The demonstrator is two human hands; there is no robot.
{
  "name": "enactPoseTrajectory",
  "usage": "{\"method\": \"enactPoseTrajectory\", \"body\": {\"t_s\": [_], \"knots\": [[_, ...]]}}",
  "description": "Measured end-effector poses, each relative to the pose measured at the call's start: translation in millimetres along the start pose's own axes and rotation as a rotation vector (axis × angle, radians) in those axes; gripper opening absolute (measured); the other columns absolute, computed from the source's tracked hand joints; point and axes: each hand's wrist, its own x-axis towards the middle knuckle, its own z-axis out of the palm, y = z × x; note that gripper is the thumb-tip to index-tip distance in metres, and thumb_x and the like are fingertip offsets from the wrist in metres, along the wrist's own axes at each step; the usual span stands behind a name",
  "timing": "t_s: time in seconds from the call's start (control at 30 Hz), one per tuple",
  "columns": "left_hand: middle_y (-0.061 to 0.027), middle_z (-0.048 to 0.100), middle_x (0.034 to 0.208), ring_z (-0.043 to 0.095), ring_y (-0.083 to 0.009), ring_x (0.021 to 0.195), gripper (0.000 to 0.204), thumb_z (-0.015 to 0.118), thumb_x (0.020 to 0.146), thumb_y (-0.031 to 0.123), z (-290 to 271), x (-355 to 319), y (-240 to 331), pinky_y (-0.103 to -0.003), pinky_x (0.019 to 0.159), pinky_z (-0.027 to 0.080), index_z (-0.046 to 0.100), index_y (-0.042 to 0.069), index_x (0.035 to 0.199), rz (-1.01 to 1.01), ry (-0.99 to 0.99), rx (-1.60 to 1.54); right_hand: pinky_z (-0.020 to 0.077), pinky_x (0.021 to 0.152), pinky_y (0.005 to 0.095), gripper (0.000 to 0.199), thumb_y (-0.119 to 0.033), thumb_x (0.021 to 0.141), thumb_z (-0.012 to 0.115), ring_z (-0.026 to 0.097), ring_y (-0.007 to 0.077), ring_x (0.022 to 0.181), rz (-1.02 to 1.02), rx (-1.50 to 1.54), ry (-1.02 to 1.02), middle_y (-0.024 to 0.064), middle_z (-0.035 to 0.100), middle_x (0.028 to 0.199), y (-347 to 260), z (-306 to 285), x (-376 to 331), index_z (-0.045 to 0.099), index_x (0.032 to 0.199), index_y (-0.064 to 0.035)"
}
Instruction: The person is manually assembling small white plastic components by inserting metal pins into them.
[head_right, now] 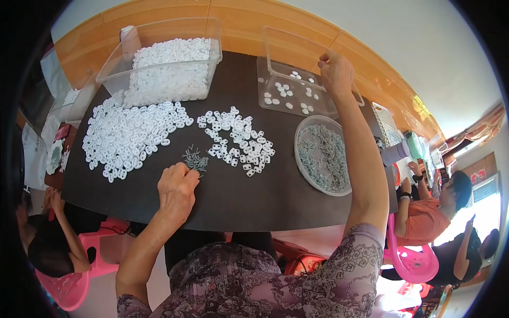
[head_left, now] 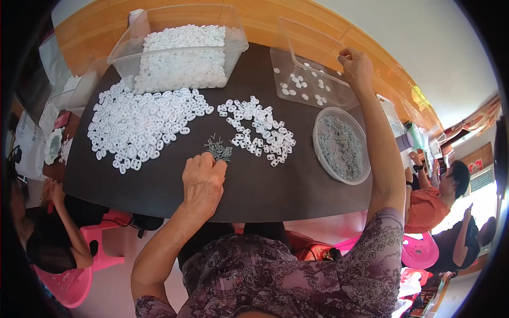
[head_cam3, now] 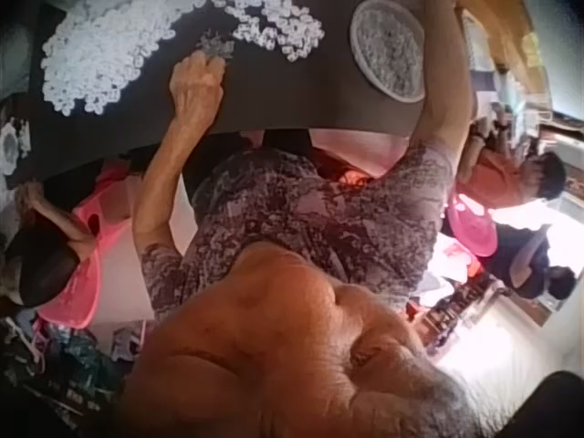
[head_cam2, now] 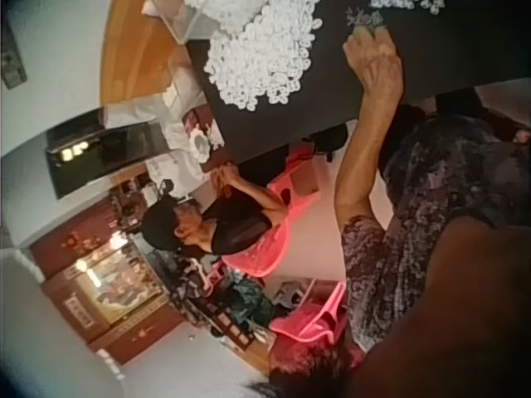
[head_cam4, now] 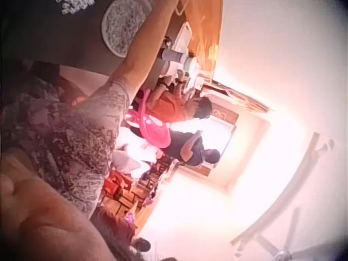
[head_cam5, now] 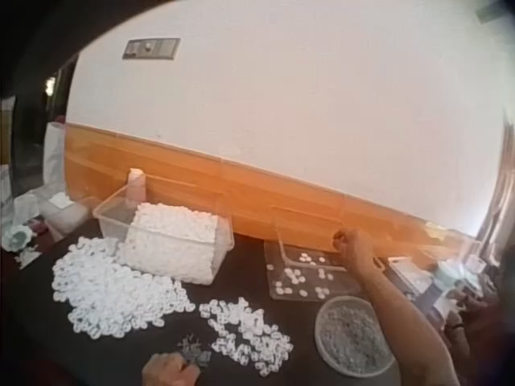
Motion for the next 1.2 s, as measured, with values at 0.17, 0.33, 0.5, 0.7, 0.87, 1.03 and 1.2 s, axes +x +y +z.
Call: {"method": "enactPoseTrajectory", "body": {"t_s": [0.17, 0.33, 0.5, 0.7, 0.87, 1.03, 1.2], "knots": [[-0.0095, 0.044, 0.074, 0.049, -0.0269, 0.069, 0.015, 0.060, 0.063, -0.004, 3, 1, 2, -0.037, 0.062, 0.038, 0.051, 0.005, 0.072, 0.066, -0.011, 0.108, 0.0485, 0.071, 0.0424, 0.017, -0.017, 0.076, 0.067, 0.064, 0.0337, 0.081, -0.080, -0.150, 0.020, 0.0160, 0.067, 0.081, -7, 0, -19, 0.068, 0.089, -0.0050], [-0.0096, 0.045, 0.074, 0.048, -0.0271, 0.067, 0.014, 0.059, 0.070, -0.004, -9, -7, 6, -0.037, 0.061, 0.039, 0.049, 0.004, 0.076, 0.010, -0.007, 0.026, 0.0462, 0.065, 0.0411, 0.012, -0.001, 0.073, 0.063, 0.058, 0.0329, 0.077, -0.438, 0.153, 0.066, 0.0140, 0.062, 0.079, -78, -34, -98, 0.066, 0.085, -0.0037], [-0.0089, 0.050, 0.075, 0.052, -0.0274, 0.065, 0.016, 0.064, 0.074, -0.006, -22, -16, 21, -0.037, 0.058, 0.042, 0.052, 0.002, 0.082, -0.136, 0.025, -0.310, 0.0453, 0.062, 0.0401, 0.017, 0.004, 0.067, 0.066, 0.056, 0.0299, 0.072, -0.443, 0.435, -0.285, 0.0099, 0.059, 0.074, -103, -27, -187, 0.064, 0.081, -0.0044], [-0.0084, 0.057, 0.080, 0.058, -0.0233, 0.067, 0.019, 0.065, 0.076, -0.010, -27, -23, 33, -0.031, 0.058, 0.046, 0.059, 0.002, 0.089, -0.262, 0.040, -0.632, 0.0447, 0.061, 0.0397, 0.020, 0.007, 0.064, 0.063, 0.054, 0.0280, 0.072, -0.368, 0.463, -0.405, 0.0079, 0.056, 0.073, -99, -18, -218, 0.064, 0.080, -0.0063], [-0.0080, 0.058, 0.081, 0.057, -0.0198, 0.066, 0.018, 0.065, 0.079, -0.008, -21, -28, 35, -0.029, 0.057, 0.046, 0.062, 0.002, 0.093, -0.300, 0.071, -0.687, 0.0428, 0.062, 0.0386, 0.019, 0.006, 0.063, 0.060, 0.051, 0.0270, 0.072, -0.527, 0.314, -0.439, 0.0079, 0.052, 0.074, -100, -12, -220, 0.062, 0.078, -0.0046], [-0.0076, 0.058, 0.079, 0.057, -0.0194, 0.064, 0.015, 0.065, 0.080, -0.006, -18, -32, 34, -0.029, 0.057, 0.046, 0.061, 0.002, 0.092, -0.327, 0.094, -0.708, 0.0410, 0.066, 0.0368, 0.017, 0.002, 0.062, 0.059, 0.048, 0.0269, 0.072, -0.725, 0.194, -0.416, 0.0104, 0.048, 0.076, -104, -13, -219, 0.056, 0.079, -0.0009], [-0.0072, 0.057, 0.077, 0.057, -0.0194, 0.063, 0.014, 0.066, 0.081, -0.005, -14, -36, 34, -0.029, 0.056, 0.045, 0.060, 0.002, 0.091, -0.374, 0.107, -0.745, 0.0409, 0.063, 0.0374, 0.022, 0.005, 0.066, 0.064, 0.048, 0.0279, 0.070, -0.853, 0.139, -0.400, 0.0112, 0.049, 0.078, -105, -13, -216, 0.057, 0.087, 0.0004]]}}
